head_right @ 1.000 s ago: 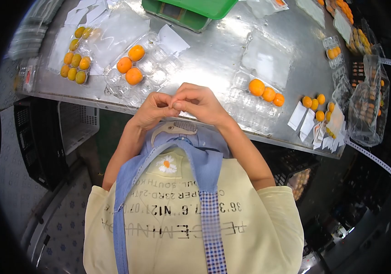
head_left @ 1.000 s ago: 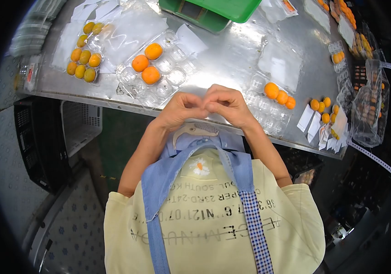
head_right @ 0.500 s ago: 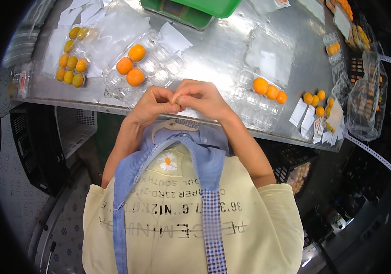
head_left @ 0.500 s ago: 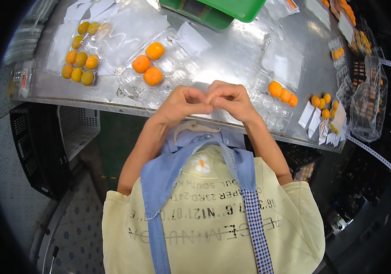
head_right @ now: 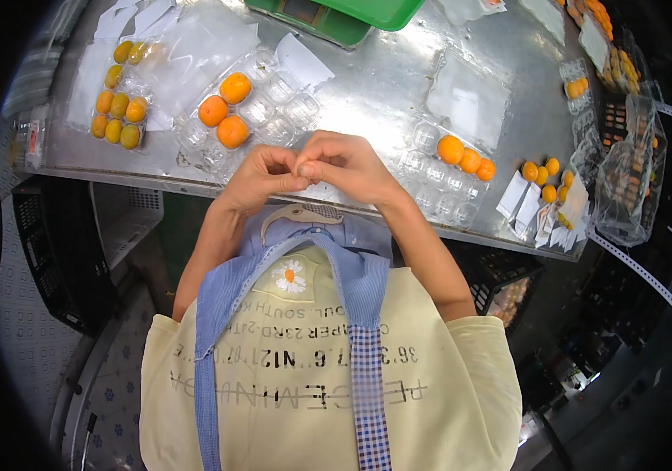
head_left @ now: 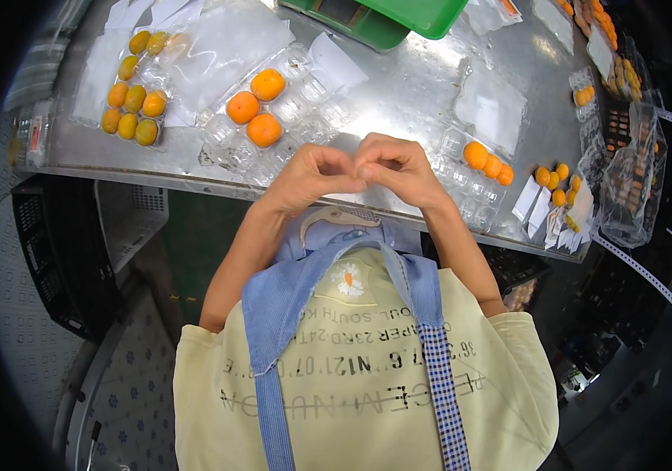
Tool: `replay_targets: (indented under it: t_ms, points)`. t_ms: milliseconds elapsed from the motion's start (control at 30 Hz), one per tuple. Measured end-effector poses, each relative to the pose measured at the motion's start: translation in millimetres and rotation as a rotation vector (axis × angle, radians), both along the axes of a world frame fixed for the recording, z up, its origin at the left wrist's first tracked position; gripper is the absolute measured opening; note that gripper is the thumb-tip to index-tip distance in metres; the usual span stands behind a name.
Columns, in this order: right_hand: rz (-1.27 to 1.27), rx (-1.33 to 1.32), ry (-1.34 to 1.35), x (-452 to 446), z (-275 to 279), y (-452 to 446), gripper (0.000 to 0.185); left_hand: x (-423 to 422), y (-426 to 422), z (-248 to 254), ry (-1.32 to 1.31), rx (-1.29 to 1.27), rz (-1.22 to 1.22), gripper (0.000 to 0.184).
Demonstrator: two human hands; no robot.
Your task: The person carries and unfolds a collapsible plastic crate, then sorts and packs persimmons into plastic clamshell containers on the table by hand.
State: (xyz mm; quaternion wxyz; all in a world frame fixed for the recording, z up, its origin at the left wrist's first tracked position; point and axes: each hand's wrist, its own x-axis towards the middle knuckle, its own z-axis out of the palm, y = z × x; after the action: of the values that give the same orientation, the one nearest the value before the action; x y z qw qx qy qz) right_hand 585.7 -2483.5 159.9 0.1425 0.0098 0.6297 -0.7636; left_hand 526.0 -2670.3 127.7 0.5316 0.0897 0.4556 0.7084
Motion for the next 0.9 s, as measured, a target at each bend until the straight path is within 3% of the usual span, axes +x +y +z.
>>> replay_targets:
  t_ms: [200,500,600,700,733,833,900]
  points:
    - [-0.247,-0.133,-0.182,-9,-39,-8,0.019,-9,-20,-2,0.226,-0.164,0.179,0.013]
    - [-0.083,0.283,-0.201,-45,-66,-29,0.023,-15,-87,-23,0.305,-0.428,0.472,0.013]
    - [-0.013,0.582,0.028,-59,-67,-50,0.024,-14,-93,-32,0.298,-0.463,0.601,0.015]
    - [-0.051,0.954,0.451,-70,-67,-80,0.028,-18,-96,-35,0.296,-0.526,0.709,0.017]
    - [-0.072,1.042,0.584,-74,-72,-87,0.038,-20,-96,-36,0.296,-0.554,0.742,0.018]
    - [0.001,1.251,0.574,-78,-74,-104,0.045,-27,-89,-43,0.729,-0.755,0.822,0.022]
    - [0.011,1.284,0.547,-81,-74,-108,0.048,-34,-86,-35,0.943,-0.907,0.704,0.034]
